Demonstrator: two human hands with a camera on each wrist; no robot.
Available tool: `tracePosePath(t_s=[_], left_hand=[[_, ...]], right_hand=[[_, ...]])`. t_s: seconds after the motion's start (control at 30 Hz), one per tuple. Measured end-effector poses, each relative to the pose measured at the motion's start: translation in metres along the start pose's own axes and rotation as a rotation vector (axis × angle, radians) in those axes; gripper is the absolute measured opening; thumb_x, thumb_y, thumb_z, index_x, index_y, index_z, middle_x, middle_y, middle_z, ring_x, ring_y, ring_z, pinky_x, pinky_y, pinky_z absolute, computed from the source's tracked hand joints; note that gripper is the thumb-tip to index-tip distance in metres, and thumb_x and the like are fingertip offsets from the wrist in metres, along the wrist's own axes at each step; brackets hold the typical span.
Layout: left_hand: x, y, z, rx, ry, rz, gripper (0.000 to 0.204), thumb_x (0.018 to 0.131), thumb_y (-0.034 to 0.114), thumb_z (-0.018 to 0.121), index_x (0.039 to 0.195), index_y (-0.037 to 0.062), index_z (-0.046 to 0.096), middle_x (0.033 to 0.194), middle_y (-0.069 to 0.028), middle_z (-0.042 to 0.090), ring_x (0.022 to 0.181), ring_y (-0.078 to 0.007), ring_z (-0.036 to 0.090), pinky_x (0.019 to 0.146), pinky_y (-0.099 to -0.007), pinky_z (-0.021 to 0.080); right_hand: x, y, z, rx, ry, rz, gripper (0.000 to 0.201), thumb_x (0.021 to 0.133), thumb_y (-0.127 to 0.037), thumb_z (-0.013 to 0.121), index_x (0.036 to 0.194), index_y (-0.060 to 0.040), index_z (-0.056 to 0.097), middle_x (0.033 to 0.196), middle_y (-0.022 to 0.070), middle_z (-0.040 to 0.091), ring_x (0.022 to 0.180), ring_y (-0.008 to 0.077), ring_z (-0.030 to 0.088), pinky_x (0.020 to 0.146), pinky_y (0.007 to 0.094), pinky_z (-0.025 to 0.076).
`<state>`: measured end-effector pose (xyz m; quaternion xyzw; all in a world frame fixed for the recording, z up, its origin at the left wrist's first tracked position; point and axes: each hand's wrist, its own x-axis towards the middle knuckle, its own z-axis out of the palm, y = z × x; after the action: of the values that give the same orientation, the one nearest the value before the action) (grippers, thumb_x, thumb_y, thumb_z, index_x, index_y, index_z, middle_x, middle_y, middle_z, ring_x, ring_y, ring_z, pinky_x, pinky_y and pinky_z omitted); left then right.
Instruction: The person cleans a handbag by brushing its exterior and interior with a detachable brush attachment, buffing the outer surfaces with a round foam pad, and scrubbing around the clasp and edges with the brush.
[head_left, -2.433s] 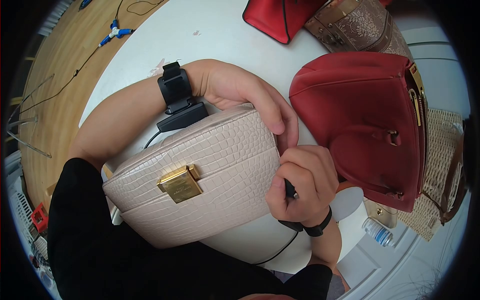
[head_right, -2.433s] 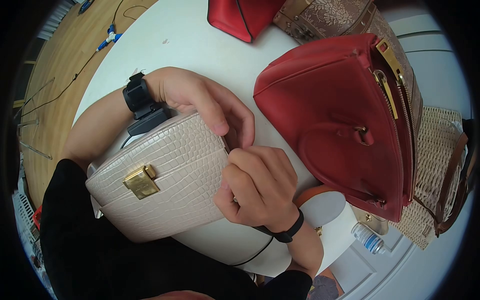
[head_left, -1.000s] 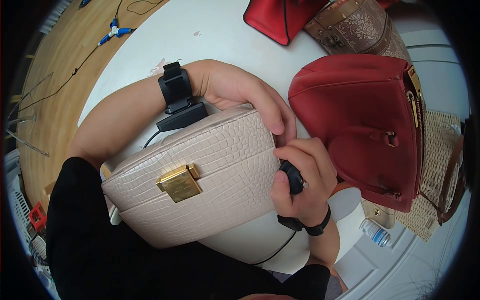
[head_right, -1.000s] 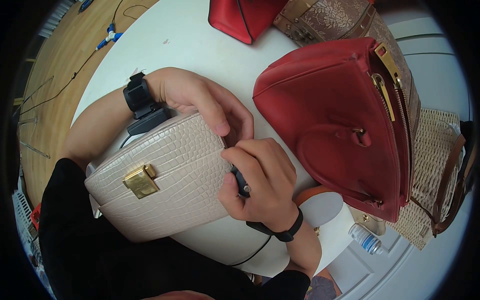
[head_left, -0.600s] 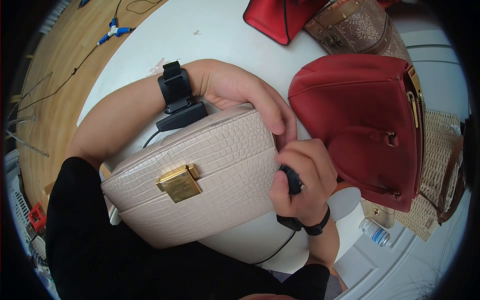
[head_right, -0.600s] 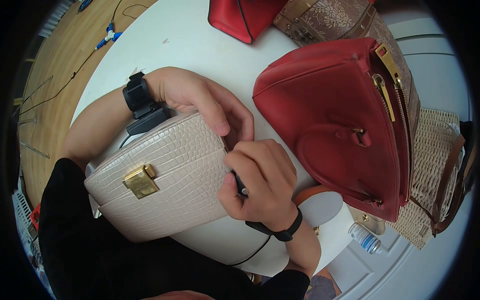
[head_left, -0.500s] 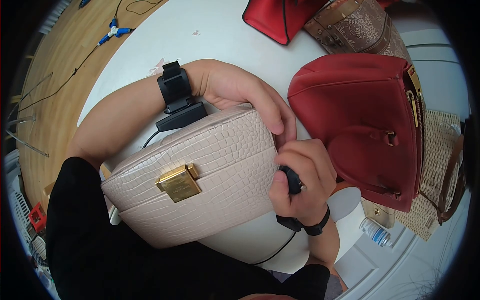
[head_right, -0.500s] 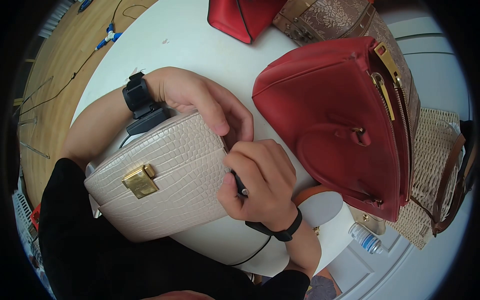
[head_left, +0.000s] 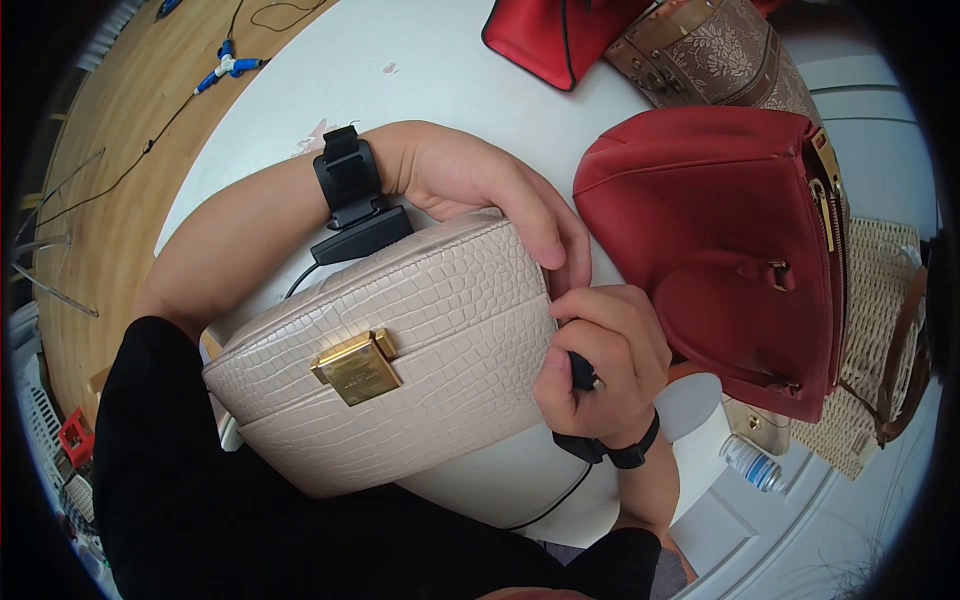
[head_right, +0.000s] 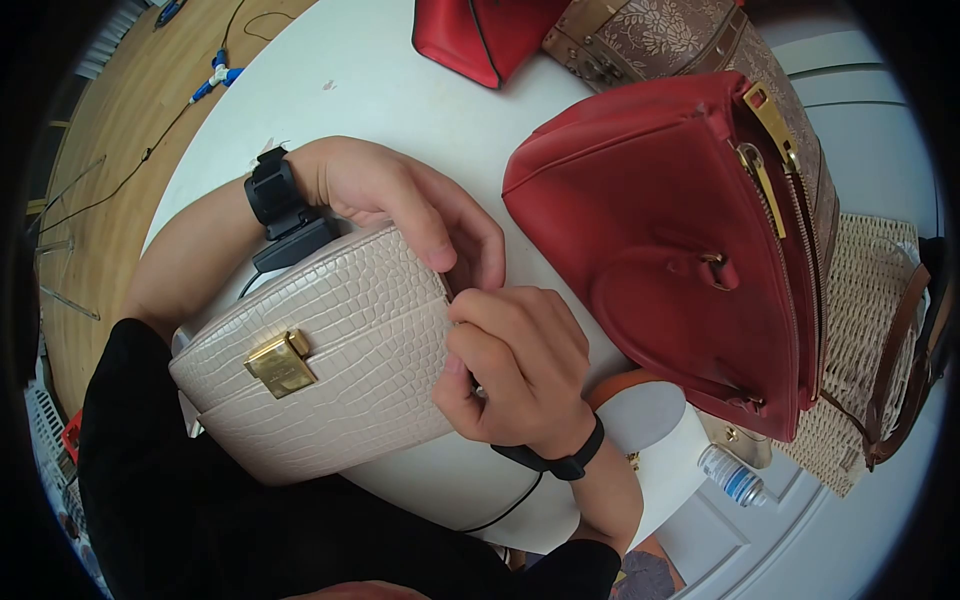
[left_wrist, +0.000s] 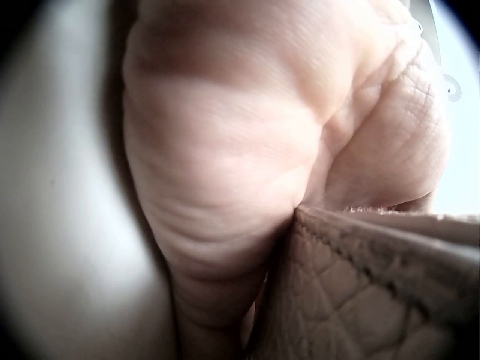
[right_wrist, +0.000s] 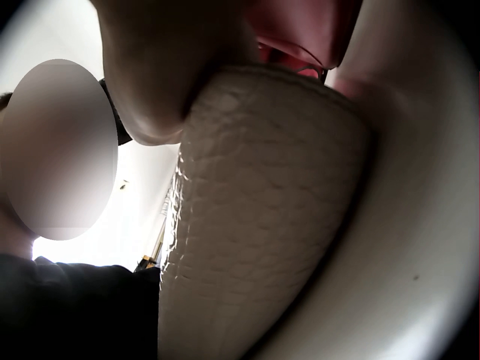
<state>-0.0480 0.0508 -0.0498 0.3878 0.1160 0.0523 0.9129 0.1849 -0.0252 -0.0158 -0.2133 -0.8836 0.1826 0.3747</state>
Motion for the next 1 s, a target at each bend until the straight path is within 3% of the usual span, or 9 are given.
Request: tracePosePath(t_s=[0.23,0.3,0.37,0.63,0.83,0.9,1.0], left_hand=[[0.001,-0.003,-0.001,-0.013,0.008,0.026,0.048,0.093,0.019,0.068,0.13,-0.0094,0.058,0.122,-0.0191,0.069,0.111,-0.0206,0.069,0.095,-0.032,0.056],[0.001,-0.002,-0.001,-0.036,0.018,-0.004,0.049,0.092,0.018,0.068,0.131,-0.01,0.058,0.122,-0.0193,0.069,0.111,-0.0204,0.069,0.096,-0.0318,0.056],[0.001,-0.002,-0.001,-0.031,0.017,-0.009,0.049,0.092,0.018,0.069,0.131,-0.0103,0.058,0.122,-0.0193,0.069,0.111,-0.0203,0.069,0.096,-0.0317,0.056],[0.001,-0.002,-0.001,-0.03,0.025,-0.013,0.05,0.092,0.018,0.069,0.131,-0.0105,0.057,0.121,-0.0192,0.069,0.11,-0.0202,0.07,0.096,-0.0314,0.056],[0.0,-0.002,-0.001,-0.045,0.017,-0.001,0.049,0.092,0.017,0.069,0.131,-0.0106,0.057,0.122,-0.019,0.069,0.11,-0.0196,0.069,0.096,-0.0313,0.056],[0.0,-0.001,0.0,-0.04,0.006,0.004,0.049,0.092,0.017,0.068,0.132,-0.0106,0.057,0.123,-0.019,0.068,0.11,-0.0196,0.069,0.096,-0.0314,0.055],[0.001,-0.002,0.0,-0.046,0.008,0.003,0.05,0.092,0.017,0.068,0.132,-0.0107,0.057,0.124,-0.0191,0.068,0.111,-0.0199,0.069,0.096,-0.0317,0.055]], right_hand=[[0.0,-0.002,-0.001,0.008,0.014,0.035,0.03,0.071,-0.005,0.066,0.101,-0.0029,0.066,0.095,0.0103,0.065,0.076,0.0273,0.064,0.066,0.0371,0.051],[-0.002,-0.002,-0.002,0.082,-0.021,0.158,0.034,0.071,-0.006,0.066,0.105,-0.0014,0.068,0.096,0.0116,0.065,0.075,0.0283,0.063,0.065,0.0378,0.052],[0.0,-0.001,-0.005,0.084,-0.043,0.163,0.034,0.071,-0.006,0.066,0.104,-0.001,0.067,0.095,0.0118,0.065,0.074,0.0286,0.063,0.065,0.038,0.052],[0.003,0.001,-0.006,0.099,-0.079,0.156,0.035,0.07,-0.006,0.066,0.104,-0.0002,0.067,0.094,0.0127,0.064,0.073,0.0291,0.063,0.064,0.0372,0.052],[0.001,-0.002,0.001,0.073,0.011,0.165,0.032,0.072,-0.006,0.067,0.103,-0.0004,0.065,0.094,0.0127,0.065,0.073,0.0286,0.063,0.064,0.0369,0.052],[0.001,0.001,0.003,0.068,0.039,0.039,0.029,0.073,-0.004,0.067,0.101,-0.0021,0.063,0.096,0.0113,0.066,0.074,0.0274,0.064,0.066,0.0364,0.052],[0.002,0.002,-0.001,0.053,-0.017,0.036,0.027,0.073,-0.002,0.067,0.1,-0.0038,0.064,0.097,0.0093,0.067,0.075,0.026,0.064,0.066,0.0361,0.052]])
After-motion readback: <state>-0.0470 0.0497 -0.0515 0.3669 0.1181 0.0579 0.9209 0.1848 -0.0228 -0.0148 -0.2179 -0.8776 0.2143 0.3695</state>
